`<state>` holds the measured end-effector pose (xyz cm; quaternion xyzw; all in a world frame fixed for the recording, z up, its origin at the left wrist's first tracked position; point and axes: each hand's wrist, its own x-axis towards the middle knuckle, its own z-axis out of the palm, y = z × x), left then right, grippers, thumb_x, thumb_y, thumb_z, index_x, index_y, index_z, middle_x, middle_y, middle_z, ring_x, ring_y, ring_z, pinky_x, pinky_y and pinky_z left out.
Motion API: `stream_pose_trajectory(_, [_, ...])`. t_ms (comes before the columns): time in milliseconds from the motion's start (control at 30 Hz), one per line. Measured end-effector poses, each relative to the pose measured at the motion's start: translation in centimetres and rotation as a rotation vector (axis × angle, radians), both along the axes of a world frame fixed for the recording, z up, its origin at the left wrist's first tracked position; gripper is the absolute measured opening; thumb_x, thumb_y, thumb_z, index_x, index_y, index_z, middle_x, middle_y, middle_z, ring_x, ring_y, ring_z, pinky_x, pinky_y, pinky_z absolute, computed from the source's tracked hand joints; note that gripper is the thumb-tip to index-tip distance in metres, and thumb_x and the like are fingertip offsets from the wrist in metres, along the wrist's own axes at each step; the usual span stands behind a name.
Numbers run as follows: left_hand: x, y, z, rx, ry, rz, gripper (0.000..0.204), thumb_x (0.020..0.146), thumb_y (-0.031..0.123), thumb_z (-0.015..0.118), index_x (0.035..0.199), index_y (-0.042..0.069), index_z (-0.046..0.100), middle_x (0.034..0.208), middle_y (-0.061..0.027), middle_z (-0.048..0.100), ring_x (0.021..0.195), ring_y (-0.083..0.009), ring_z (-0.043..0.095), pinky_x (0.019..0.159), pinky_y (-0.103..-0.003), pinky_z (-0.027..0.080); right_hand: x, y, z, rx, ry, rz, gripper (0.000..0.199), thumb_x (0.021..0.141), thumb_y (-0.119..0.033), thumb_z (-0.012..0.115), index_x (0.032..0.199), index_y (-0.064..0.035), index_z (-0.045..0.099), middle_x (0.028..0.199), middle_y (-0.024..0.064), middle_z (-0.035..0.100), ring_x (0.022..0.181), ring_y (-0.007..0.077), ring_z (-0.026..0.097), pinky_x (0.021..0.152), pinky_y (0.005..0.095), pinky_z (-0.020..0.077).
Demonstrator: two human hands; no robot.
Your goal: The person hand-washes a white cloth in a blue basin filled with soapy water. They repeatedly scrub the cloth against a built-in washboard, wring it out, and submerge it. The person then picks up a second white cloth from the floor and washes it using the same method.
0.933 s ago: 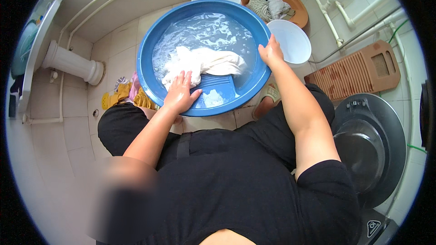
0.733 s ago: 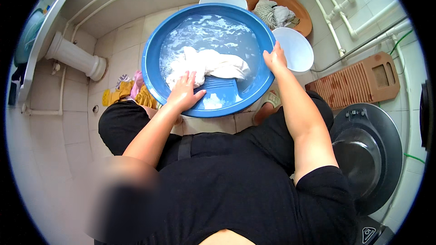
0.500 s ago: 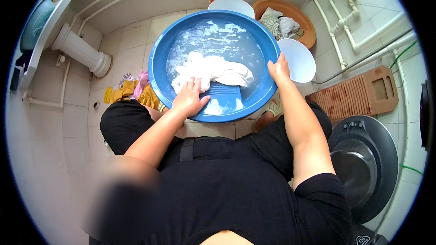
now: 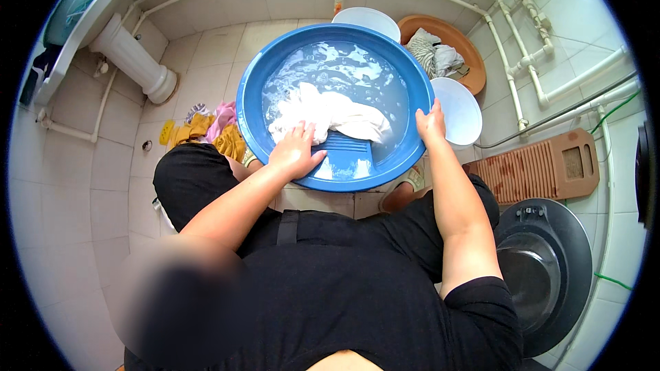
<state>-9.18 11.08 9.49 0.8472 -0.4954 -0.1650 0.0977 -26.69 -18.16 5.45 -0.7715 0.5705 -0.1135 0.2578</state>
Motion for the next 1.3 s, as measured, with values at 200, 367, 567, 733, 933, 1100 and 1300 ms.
stream_pose_trajectory(200, [0.2,0.1,-0.2,0.002,-0.018,-0.009,0.071,0.08,0.043,0.052,0.134,0.005,0.026,0.136,-0.0236,0.027,0.124,-0.0359,0.031,0.101,-0.039,0.029,0.3,0.3,0.6,-0.006,0.008,-0.014,0.071,0.077,-0.029,0.055,0.134,-0.0035,0.023,0.122,0.0238,0.044,0.111,0.0354,0.047,0.093,0.0399,0.0381])
stream_pose_trajectory(367, [0.1,0.0,-0.2,-0.03,-0.021,0.005,0.07,0.078,0.04,0.056,0.132,0.004,0.029,0.134,-0.023,0.03,0.121,-0.0346,0.035,0.099,-0.04,0.033,0.2,0.1,0.3,-0.024,-0.002,-0.008,0.07,0.076,-0.028,0.055,0.134,-0.0033,0.024,0.122,0.0228,0.045,0.11,0.035,0.048,0.093,0.0397,0.0387])
stream_pose_trajectory(567, [0.1,-0.1,0.3,-0.032,0.032,0.021,0.068,0.078,0.037,0.057,0.131,0.003,0.032,0.135,-0.0245,0.029,0.122,-0.0365,0.033,0.1,-0.039,0.03,0.2,0.5,0.9,-0.015,-0.014,-0.02,0.069,0.076,-0.028,0.055,0.134,-0.0041,0.025,0.121,0.0225,0.045,0.109,0.0341,0.048,0.093,0.0384,0.039])
stream_pose_trajectory(733, [1.4,0.6,-1.9,-0.486,-0.007,0.133,0.052,0.073,0.025,0.062,0.119,0.006,0.046,0.132,-0.0192,0.035,0.12,-0.0352,0.036,0.098,-0.041,0.03,0.1,0.0,0.0,-0.028,-0.044,-0.021,0.069,0.076,-0.029,0.055,0.134,-0.0051,0.025,0.12,0.0218,0.047,0.109,0.034,0.048,0.093,0.0388,0.0392])
stream_pose_trajectory(933, [6.9,2.1,-2.0,-0.546,-0.262,0.464,0.053,0.072,0.031,0.062,0.119,0.011,0.046,0.129,-0.0182,0.038,0.123,-0.0355,0.029,0.1,-0.05,0.023,0.3,-0.4,-0.1,-0.033,-0.044,-0.047,0.067,0.076,-0.028,0.055,0.133,-0.0053,0.027,0.118,0.0202,0.049,0.107,0.0342,0.05,0.091,0.0401,0.0402])
stream_pose_trajectory(1100, [9.6,2.3,-1.4,-0.356,0.091,0.727,0.064,0.075,0.032,0.059,0.125,-0.002,0.037,0.13,-0.0244,0.034,0.121,-0.0366,0.033,0.099,-0.04,0.029,0.1,-0.3,0.0,-0.037,-0.067,-0.047,0.065,0.076,-0.027,0.055,0.131,-0.0046,0.03,0.116,0.0201,0.051,0.105,0.0338,0.052,0.09,0.0401,0.0412])
stream_pose_trajectory(1300, [9.3,3.3,-4.5,-0.291,-0.108,0.684,0.069,0.077,0.029,0.057,0.131,-0.003,0.027,0.133,-0.0258,0.029,0.123,-0.0371,0.03,0.102,-0.039,0.027,0.1,-0.8,-1.3,-0.064,-0.118,-0.04,0.064,0.075,-0.027,0.055,0.13,-0.0034,0.031,0.113,0.0204,0.053,0.103,0.0341,0.053,0.089,0.0398,0.0419])
